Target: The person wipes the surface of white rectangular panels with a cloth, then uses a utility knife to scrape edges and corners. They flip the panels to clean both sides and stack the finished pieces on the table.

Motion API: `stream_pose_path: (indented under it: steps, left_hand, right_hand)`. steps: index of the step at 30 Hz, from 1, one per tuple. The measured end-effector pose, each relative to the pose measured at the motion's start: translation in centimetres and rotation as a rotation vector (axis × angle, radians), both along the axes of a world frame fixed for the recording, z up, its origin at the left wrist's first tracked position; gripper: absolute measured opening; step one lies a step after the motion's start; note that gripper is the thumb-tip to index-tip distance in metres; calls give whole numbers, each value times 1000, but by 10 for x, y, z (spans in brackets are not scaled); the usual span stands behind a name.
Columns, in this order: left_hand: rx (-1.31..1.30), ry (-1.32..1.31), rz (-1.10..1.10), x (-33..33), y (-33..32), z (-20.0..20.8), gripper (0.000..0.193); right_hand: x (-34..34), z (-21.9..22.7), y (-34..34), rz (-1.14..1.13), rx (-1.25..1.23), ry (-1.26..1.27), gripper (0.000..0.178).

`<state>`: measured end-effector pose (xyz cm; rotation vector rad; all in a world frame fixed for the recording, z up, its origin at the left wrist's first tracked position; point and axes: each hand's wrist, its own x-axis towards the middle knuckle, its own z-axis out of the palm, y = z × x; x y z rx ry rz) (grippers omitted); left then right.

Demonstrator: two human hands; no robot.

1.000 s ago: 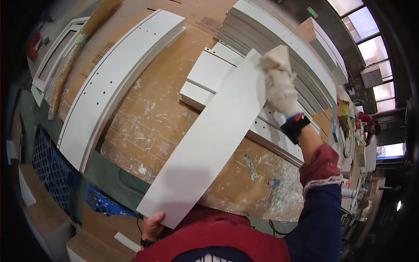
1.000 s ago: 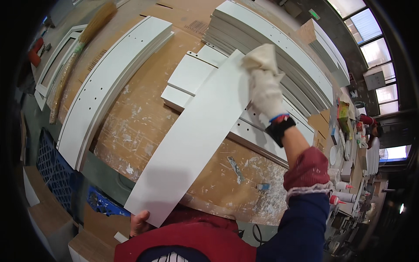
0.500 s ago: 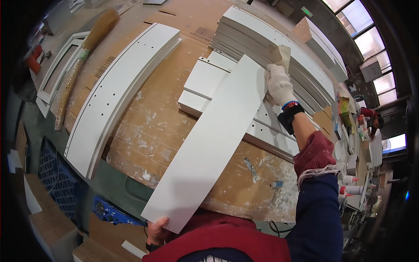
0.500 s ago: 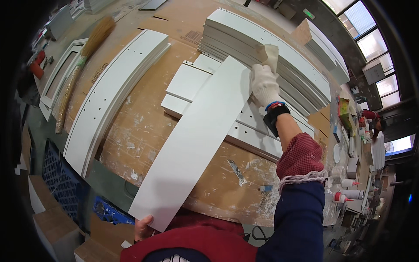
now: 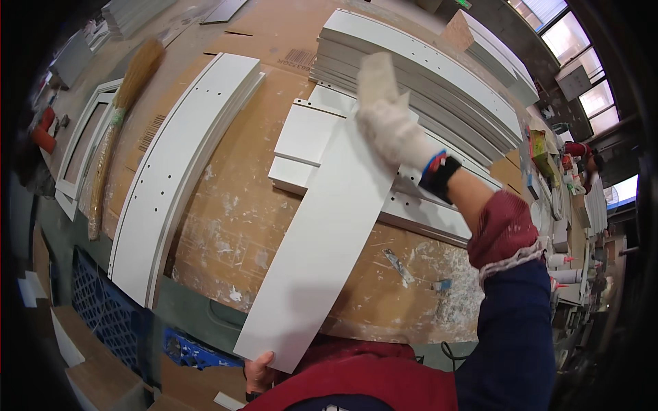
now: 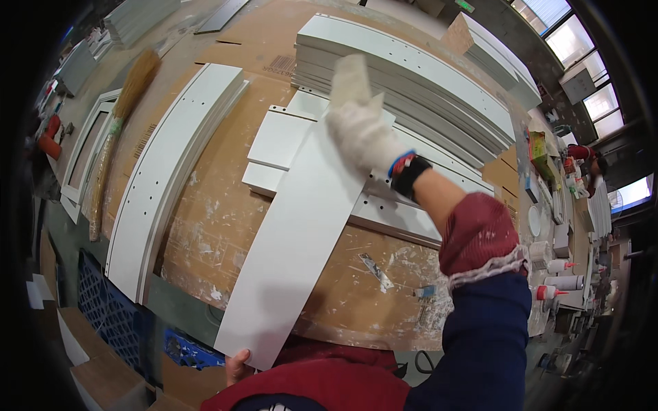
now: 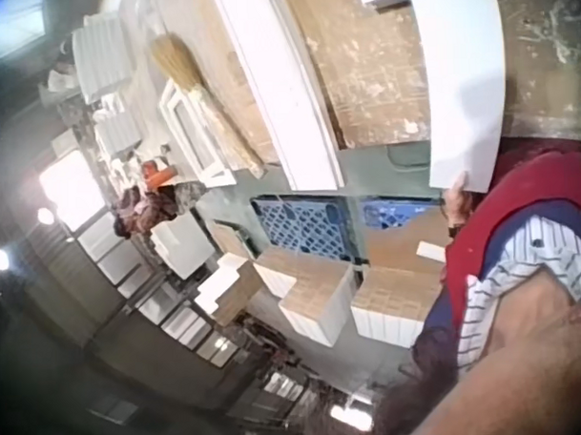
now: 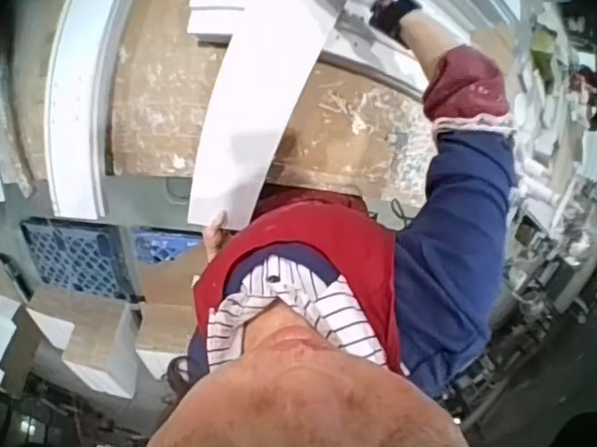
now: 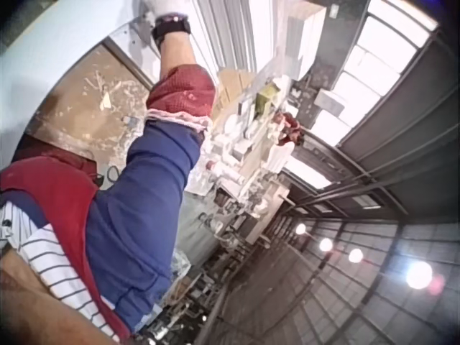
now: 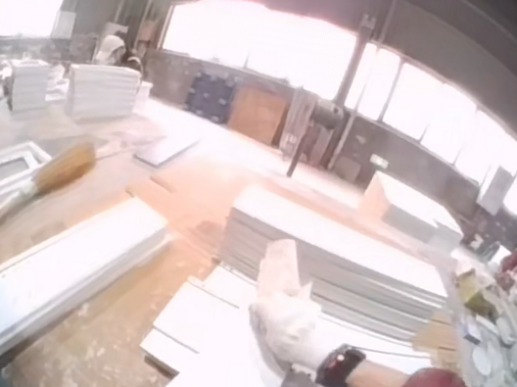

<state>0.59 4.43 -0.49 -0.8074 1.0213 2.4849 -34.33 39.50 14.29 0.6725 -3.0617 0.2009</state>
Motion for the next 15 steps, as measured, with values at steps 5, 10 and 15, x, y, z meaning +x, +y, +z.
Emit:
stream_pose_path:
  steps: [5,10,15]
  left_hand:
    - [31,6,-29,0,1,-3,63]
    - [1,25,-26,-6,5,-9,60]
    - [78,58,41,-13,12,3,50]
  right_hand:
    - [-40,-9,22,-212,80,103,13]
    - [75,-65,-92,416,112,259,8]
    - [191,-81,-181,670,368,889,9]
